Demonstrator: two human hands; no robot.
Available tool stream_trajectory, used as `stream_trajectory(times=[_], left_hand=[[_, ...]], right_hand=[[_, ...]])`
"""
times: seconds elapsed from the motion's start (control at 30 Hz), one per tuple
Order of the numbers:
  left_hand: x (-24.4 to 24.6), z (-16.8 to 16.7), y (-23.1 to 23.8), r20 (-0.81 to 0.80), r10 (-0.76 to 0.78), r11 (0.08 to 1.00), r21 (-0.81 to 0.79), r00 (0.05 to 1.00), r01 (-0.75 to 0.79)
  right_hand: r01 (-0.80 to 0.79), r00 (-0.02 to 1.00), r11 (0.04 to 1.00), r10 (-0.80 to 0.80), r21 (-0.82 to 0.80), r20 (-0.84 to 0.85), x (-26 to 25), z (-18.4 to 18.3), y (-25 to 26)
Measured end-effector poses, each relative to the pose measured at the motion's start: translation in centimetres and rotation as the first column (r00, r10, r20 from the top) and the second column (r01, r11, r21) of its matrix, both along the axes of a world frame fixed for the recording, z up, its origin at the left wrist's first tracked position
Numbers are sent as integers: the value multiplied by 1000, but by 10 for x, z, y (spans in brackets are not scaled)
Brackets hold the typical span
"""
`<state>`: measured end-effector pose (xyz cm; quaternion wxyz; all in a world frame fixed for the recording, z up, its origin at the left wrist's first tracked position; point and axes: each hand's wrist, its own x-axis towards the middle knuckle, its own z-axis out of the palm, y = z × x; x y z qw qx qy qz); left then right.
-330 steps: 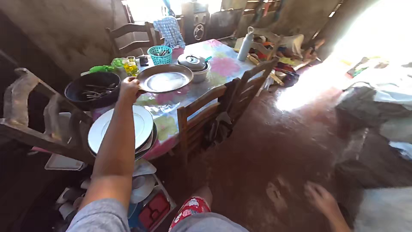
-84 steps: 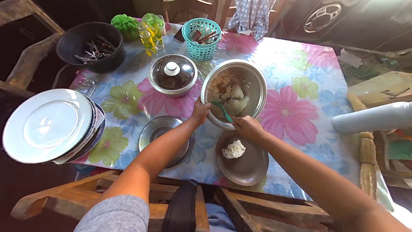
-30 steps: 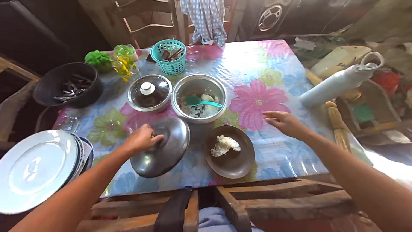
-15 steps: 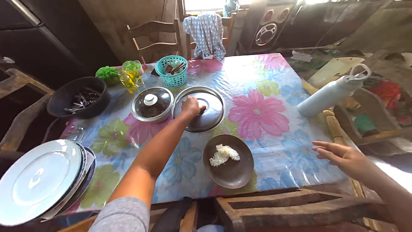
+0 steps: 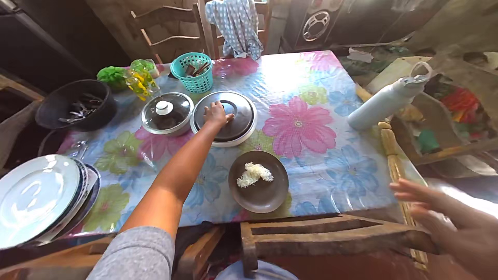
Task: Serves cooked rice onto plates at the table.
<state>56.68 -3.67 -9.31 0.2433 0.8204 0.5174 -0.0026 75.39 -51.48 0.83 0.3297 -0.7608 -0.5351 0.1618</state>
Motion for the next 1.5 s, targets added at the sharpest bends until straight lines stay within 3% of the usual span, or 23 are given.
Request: stream_trajectory(times=[0.1,0.2,0.33,0.4,0.63,0.7,0.77,0.83,0.93,1.0,1.07,1.13,1.17,1.23,1.3,1.37,1.5], left_hand=[[-13,11,-12,-89,-62,998,-29,994,59],[-25,14,-27,-160,-108,994,-29,981,105],[-42,27,-48,-205,-136,989,33,969,145],[-55,44,-62,-206,-208,977,10,956,215],[-136,119,-118,-87,-483,876,-36,872,481],[-172,123,-134,71,-537,843,12,841,537],[-209,120,-160,382,-574,802,82,724,592],[-238,113,-198,633,-484,780,0,604,626],[-257,89,-259,777,-355,740,-106,519,665],[-248,66,-294,832,-243,696,-208,499,687],[-225,43,-318,821,-94,594,-408,563,694],[-192,13,-334,706,94,545,-627,702,557],[-174,-6,-338,642,172,605,-668,747,434],[-141,-53,-337,564,286,783,-603,775,151],[-114,-90,-321,509,387,865,-489,769,-111],[-96,-110,-305,425,461,856,-445,780,-263],[-80,-124,-287,298,518,814,-458,802,-357]], right_hand=[[-341,939,932,344,-119,2,-37,6,15],[-543,826,755,559,-368,-73,-63,-2,37],[-509,814,522,551,-685,-185,-71,-17,69],[-470,835,475,514,-744,-199,-69,-21,74],[-368,885,495,445,-787,-134,-87,-18,44],[-320,913,512,393,-798,-114,-92,-20,23],[-300,923,543,372,-784,-96,-95,-23,1],[-303,930,583,354,-754,-100,-101,-26,-24],[-292,939,593,327,-750,-107,-117,-25,-61],[-288,943,606,314,-741,-109,-126,-23,-82],[-286,947,610,297,-739,-122,-132,-23,-101],[-276,951,601,285,-750,-121,-138,-21,-118],[-273,951,595,283,-756,-121,-140,-19,-125],[-265,953,591,282,-762,-112,-145,-17,-141],[-260,953,567,283,-782,-111,-149,-15,-153],[-262,950,537,289,-802,-116,-152,-14,-166],[-270,946,558,304,-785,-110,-153,-15,-197]])
